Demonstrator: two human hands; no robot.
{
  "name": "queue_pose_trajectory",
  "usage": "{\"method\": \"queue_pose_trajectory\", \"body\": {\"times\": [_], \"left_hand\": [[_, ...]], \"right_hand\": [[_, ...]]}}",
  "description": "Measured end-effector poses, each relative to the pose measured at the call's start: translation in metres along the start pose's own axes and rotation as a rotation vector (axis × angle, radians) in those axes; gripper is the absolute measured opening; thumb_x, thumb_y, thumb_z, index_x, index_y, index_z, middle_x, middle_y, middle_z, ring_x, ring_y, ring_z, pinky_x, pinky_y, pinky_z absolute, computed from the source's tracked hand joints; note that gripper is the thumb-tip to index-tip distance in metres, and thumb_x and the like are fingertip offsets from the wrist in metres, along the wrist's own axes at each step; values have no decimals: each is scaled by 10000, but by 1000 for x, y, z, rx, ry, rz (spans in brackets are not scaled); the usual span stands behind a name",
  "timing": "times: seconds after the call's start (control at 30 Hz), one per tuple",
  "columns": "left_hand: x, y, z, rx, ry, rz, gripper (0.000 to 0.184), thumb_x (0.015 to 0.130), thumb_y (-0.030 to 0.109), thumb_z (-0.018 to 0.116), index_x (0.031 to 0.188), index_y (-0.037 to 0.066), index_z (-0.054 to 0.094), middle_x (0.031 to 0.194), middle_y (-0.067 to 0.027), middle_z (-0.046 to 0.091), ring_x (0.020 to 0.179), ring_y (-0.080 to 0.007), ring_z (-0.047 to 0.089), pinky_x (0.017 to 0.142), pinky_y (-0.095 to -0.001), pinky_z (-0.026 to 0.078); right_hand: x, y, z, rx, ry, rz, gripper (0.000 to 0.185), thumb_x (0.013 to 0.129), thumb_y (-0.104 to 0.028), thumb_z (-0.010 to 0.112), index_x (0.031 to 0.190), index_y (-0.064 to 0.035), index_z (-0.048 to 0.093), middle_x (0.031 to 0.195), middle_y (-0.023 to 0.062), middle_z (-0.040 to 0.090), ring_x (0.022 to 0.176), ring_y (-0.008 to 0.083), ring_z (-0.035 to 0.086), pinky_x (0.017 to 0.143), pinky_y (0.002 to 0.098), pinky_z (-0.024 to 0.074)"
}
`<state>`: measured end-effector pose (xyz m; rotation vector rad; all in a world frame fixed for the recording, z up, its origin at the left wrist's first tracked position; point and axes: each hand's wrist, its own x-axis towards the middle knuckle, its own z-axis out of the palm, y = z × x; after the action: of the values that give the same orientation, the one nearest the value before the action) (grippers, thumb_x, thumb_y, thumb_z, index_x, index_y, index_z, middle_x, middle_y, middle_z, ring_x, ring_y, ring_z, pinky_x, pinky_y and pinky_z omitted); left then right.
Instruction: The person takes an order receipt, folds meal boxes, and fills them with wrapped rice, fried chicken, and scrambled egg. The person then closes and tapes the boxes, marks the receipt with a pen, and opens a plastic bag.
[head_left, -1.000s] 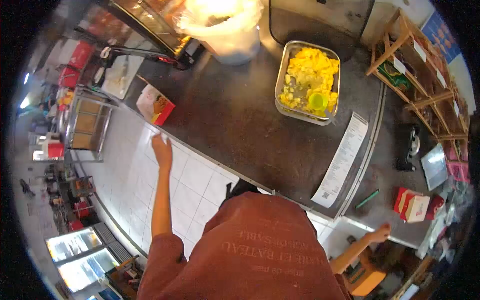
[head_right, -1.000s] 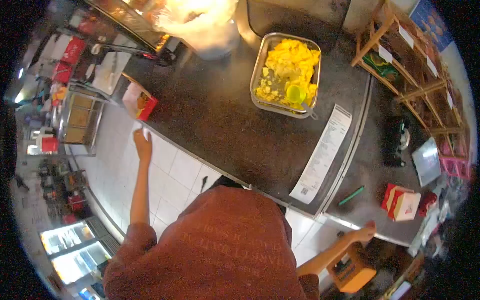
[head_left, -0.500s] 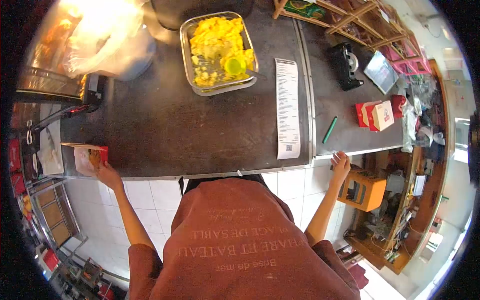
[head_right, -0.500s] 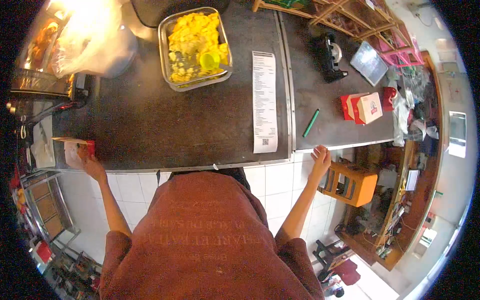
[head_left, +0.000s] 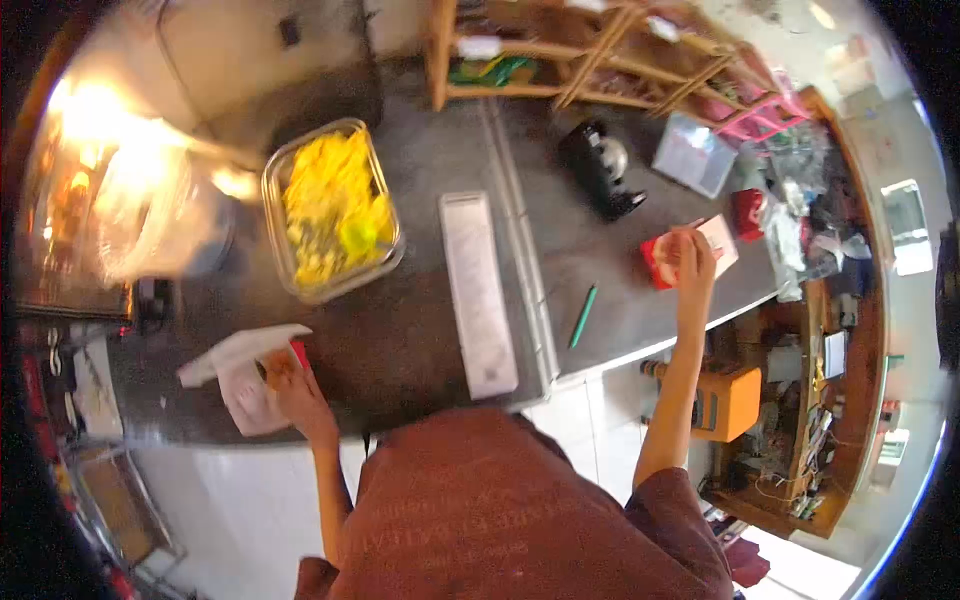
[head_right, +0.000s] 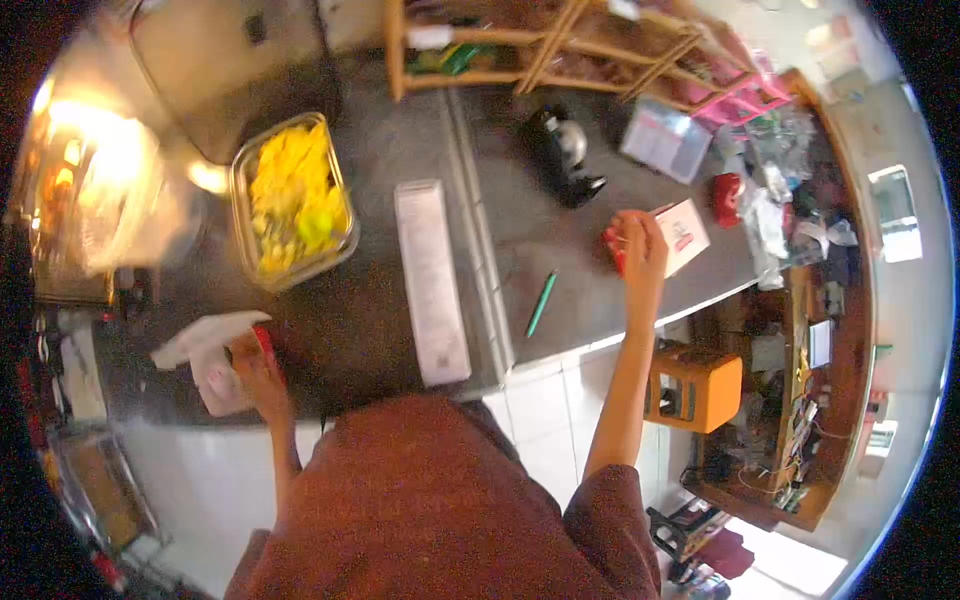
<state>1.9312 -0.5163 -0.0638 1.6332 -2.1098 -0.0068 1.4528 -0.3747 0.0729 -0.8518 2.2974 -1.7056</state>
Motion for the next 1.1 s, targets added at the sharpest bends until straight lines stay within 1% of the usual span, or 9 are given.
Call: {"method": "queue_pose_trajectory", "body": {"times": [0.1,0.3,0.47,0.63,0.77,0.87,0.9,0.97,1.1], "left_hand": [[1,68,8,-103,-113,-4,308,871,202,501,1077,-15,572,971,-255,546,907,-399,508,783,-447,385],[0,130,1,-301,-193,-35,273,848,185,554,1046,3,602,947,-222,559,908,-380,506,818,-438,378],[10,134,-16,-330,25,-63,187,825,125,580,971,15,621,843,-177,565,820,-329,521,768,-401,386],[7,132,-26,-88,-17,-360,127,827,92,564,895,-5,610,728,-143,540,700,-285,496,640,-393,364],[-5,109,-22,4,-65,-399,129,840,92,548,848,-29,591,676,-134,518,662,-279,482,616,-395,360],[6,114,-29,30,-25,-481,157,855,109,534,843,-40,581,692,-142,524,669,-285,479,620,-383,362],[5,113,-30,-13,16,-469,160,856,110,531,845,-42,582,694,-144,525,671,-286,480,616,-380,362],[4,107,-29,-110,87,-428,167,859,110,527,849,-47,583,698,-148,528,674,-286,481,608,-374,361],[1,98,-31,-181,142,-396,146,862,87,525,851,-42,593,690,-137,530,639,-255,482,588,-354,362]], "right_hand": [[80,-12,-8,-133,-90,-204,199,900,-186,495,880,-19,601,748,22,601,649,81,555,545,210,412],[274,-64,6,-532,208,-685,213,787,-243,596,813,-34,633,719,149,617,655,285,592,598,348,453],[419,-49,43,-823,225,-674,234,736,-280,614,805,-61,654,770,171,627,748,324,600,642,401,472],[481,-45,117,-918,60,-608,265,708,-299,641,773,-44,673,728,184,630,698,322,621,667,400,487],[507,-39,166,-1211,148,-582,179,748,-151,520,816,-67,663,853,191,638,786,349,630,669,442,508],[509,-52,162,-1036,263,-405,208,764,-193,518,890,-85,644,875,176,644,788,351,632,667,443,511],[543,-24,151,-938,330,-637,213,774,-256,535,849,-97,654,859,169,647,751,316,640,654,423,510],[489,-61,128,-574,314,-627,272,774,-339,585,834,-89,674,786,147,652,676,238,636,623,346,491],[335,-116,97,84,84,-721,198,858,-209,543,872,-21,606,747,32,588,658,75,504,573,229,393]]}}
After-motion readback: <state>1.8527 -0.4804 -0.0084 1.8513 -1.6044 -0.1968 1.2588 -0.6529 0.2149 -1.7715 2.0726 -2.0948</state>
